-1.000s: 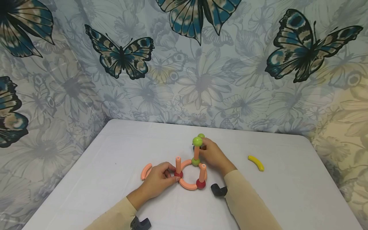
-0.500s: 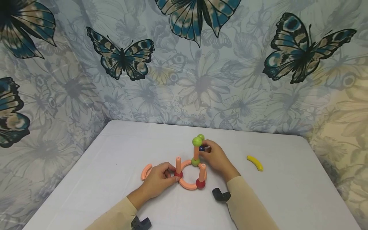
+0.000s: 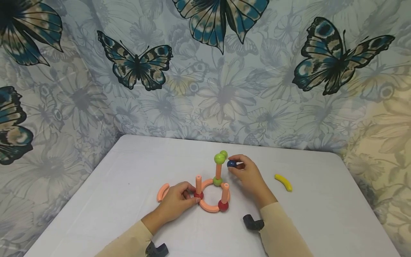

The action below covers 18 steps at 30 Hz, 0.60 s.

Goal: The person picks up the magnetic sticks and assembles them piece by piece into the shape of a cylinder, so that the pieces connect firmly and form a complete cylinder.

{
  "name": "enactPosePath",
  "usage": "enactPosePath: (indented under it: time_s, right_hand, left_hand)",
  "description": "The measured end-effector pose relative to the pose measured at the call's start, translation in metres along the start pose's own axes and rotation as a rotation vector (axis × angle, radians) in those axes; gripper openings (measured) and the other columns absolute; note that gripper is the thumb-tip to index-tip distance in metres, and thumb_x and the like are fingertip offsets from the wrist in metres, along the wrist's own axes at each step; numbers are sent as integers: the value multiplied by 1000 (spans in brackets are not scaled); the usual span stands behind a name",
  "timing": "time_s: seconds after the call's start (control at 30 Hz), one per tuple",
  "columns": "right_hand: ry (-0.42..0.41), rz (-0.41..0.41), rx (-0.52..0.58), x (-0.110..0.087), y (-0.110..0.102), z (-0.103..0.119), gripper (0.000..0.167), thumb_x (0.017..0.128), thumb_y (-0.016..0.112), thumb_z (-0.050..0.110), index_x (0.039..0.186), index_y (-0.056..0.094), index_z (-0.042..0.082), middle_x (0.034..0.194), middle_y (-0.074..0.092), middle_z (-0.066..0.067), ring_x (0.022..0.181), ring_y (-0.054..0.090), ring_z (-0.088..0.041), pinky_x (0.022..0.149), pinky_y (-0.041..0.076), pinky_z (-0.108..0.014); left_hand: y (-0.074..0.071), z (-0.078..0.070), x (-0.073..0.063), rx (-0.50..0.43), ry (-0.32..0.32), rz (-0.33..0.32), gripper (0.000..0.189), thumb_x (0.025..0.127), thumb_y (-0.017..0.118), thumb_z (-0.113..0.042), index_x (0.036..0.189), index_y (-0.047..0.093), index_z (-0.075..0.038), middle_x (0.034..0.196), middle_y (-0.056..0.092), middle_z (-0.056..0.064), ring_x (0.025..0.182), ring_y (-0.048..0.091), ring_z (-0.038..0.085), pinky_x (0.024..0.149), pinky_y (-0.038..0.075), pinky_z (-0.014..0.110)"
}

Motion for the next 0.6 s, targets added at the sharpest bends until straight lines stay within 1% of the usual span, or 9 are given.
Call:
enactPosePath:
  time_s: [0.03, 0.17, 0.3, 0.47, 0.6]
  right_hand:
    - [-2, -7, 8, -2, -3, 2, 40, 105, 76, 19, 142, 65, 9, 132, 65, -16, 110, 61, -32, 70, 52, -35]
    - [-20, -40, 18, -8, -13, 10, 40, 105, 77, 20, 141, 66, 7, 130, 67, -14, 112, 60, -31, 78, 53, -34]
    - [-55, -77, 30, -13, -24, 22, 40, 106, 76, 21, 141, 65, 5, 133, 66, -13, 112, 60, -29, 82, 54, -29]
    - [-121, -136, 73, -20, -38, 43, 39, 106, 76, 21, 139, 65, 4, 134, 64, -13, 110, 62, -24, 84, 55, -22]
    - [-174, -166, 123, -29, -46, 63, 37, 107, 74, 15, 139, 63, 1, 135, 61, -14, 109, 63, -21, 88, 55, -21]
  left_hand:
    - [0, 0, 0, -1, 0, 2, 15, 96, 86, -22, 106, 75, -18, 86, 63, -6, 71, 59, 10, 62, 49, 27]
    - [0, 1, 0, 2, 1, 3, 15, 97, 86, -23, 106, 75, -18, 87, 64, -7, 71, 59, 10, 63, 49, 27]
    - [0, 1, 0, 5, 1, 0, 15, 97, 86, -23, 106, 75, -19, 88, 64, -7, 71, 60, 10, 63, 49, 27]
    - [1, 3, 0, 8, 5, -1, 15, 97, 86, -23, 106, 75, -18, 88, 64, -8, 72, 60, 10, 62, 49, 27]
    - [1, 3, 1, 15, 4, -3, 16, 97, 87, -24, 106, 76, -19, 87, 63, -8, 72, 59, 10, 63, 49, 27]
Point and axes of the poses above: each hand's wrist, its own x-axis towards the middle knuckle, its own y-axis out of the palm, z = x × y, the point moved 9 cm from there along x, towards the middle knuckle
